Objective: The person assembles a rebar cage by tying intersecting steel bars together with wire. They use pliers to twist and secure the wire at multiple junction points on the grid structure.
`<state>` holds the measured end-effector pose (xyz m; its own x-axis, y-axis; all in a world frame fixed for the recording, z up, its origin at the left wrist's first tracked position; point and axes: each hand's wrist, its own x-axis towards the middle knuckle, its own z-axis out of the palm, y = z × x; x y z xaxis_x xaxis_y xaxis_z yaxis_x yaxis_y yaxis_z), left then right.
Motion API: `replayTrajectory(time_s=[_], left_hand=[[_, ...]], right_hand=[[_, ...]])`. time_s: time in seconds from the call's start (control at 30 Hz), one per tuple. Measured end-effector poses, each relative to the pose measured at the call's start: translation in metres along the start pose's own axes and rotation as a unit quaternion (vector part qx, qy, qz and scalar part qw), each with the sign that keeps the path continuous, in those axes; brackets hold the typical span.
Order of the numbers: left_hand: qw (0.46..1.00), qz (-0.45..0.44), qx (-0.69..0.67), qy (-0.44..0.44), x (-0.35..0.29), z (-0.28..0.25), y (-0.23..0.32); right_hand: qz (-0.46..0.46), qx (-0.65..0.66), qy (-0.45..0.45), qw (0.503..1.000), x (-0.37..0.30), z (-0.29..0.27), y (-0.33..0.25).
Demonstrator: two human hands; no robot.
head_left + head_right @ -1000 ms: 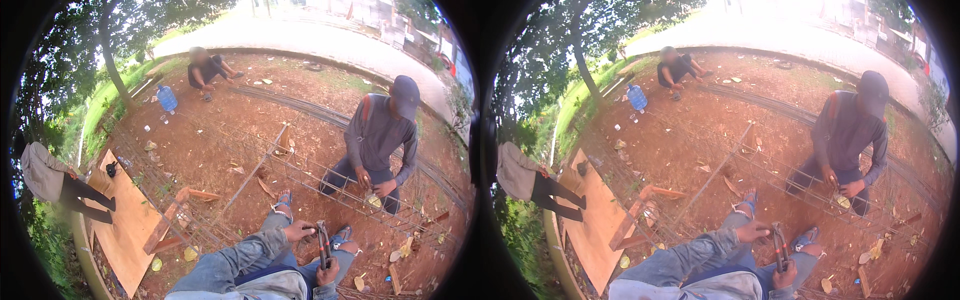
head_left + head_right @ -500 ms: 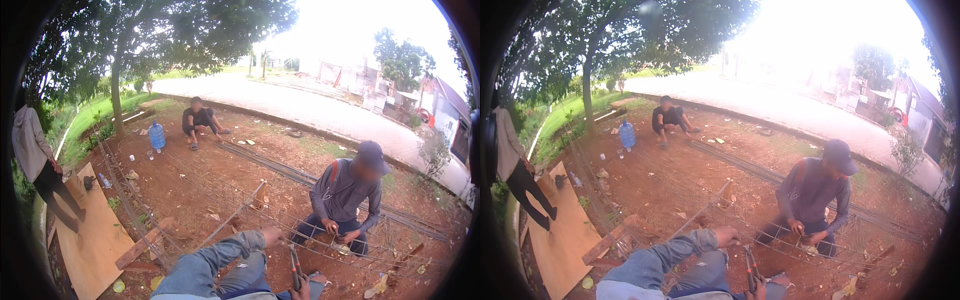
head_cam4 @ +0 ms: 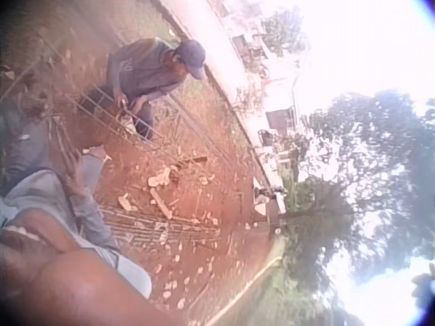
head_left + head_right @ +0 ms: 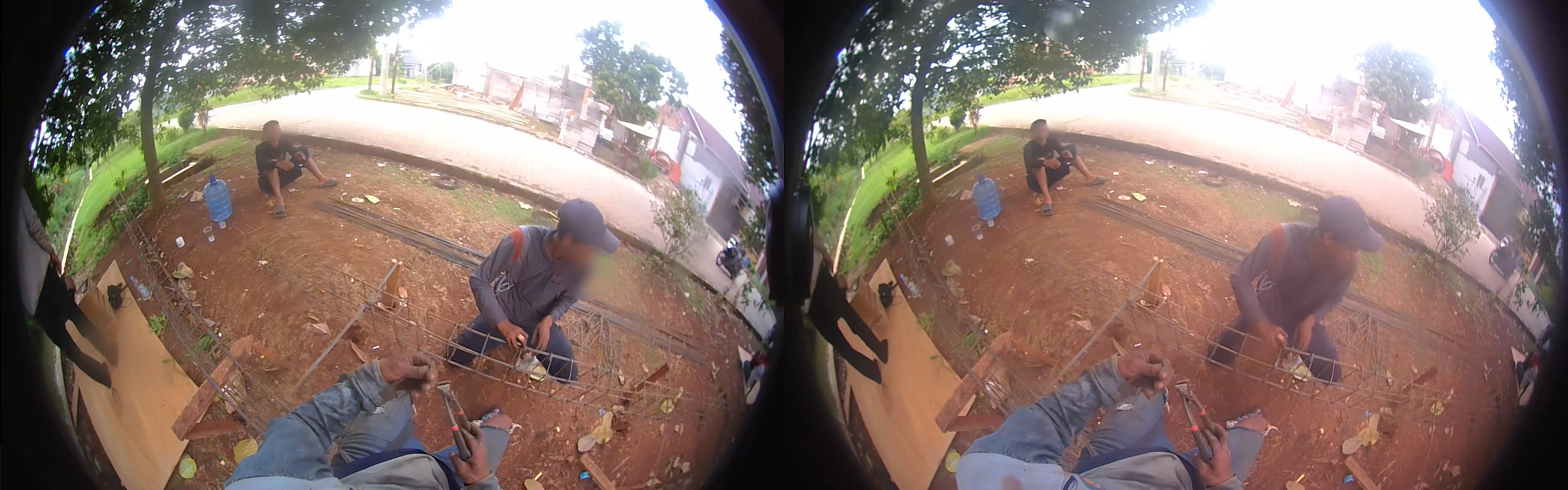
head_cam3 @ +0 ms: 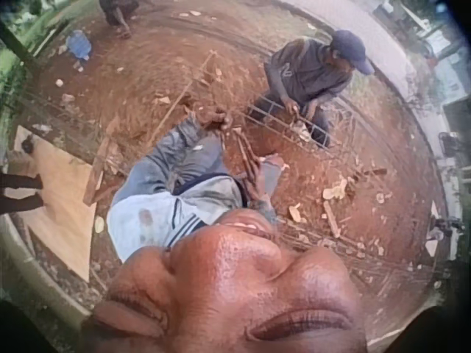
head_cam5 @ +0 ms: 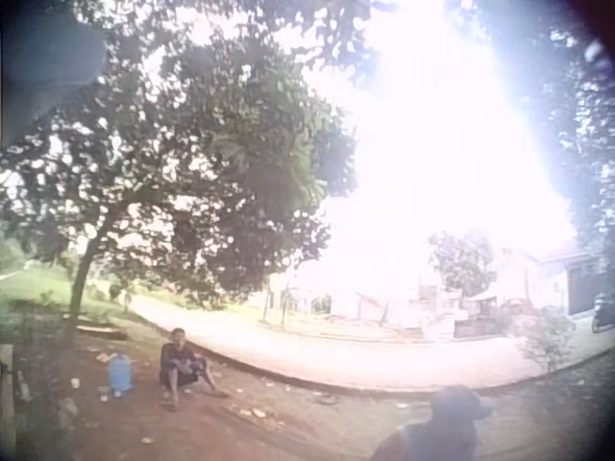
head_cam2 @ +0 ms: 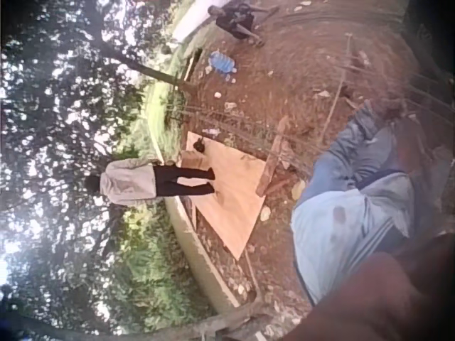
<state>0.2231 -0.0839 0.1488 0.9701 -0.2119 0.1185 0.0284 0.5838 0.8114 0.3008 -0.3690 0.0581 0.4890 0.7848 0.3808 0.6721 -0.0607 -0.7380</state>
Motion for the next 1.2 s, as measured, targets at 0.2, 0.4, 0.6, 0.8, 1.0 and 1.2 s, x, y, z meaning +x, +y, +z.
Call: replayTrajectory(time_s=[0.2,0.4,0.6,0.8,1.0,1.2], left_hand=[[0.933,-0.039,0.285,0.217,-0.003,-0.032,0.007],[0.921,-0.133,0.296,0.216,0.032,-0.03,-0.068],[0.924,-0.168,0.306,0.154,0.054,-0.01,-0.087],[0.914,-0.14,0.355,0.142,0.065,0.007,-0.082],[0.889,-0.127,0.416,0.143,0.055,0.021,-0.08],[0.91,-0.193,0.325,0.171,0.059,0.01,-0.098]], right_hand=[[0.172,0.063,0.088,0.979,-0.048,-0.029,0.013],[0.487,-0.032,0.324,0.81,-0.117,-0.076,0.039],[0.602,-0.207,0.408,0.654,-0.204,-0.135,0.073],[0.723,-0.323,0.228,0.567,-0.315,-0.209,0.121],[0.733,-0.346,0.15,0.567,-0.362,-0.235,0.131],[0.785,-0.225,0.188,0.546,-0.362,-0.233,0.132]])
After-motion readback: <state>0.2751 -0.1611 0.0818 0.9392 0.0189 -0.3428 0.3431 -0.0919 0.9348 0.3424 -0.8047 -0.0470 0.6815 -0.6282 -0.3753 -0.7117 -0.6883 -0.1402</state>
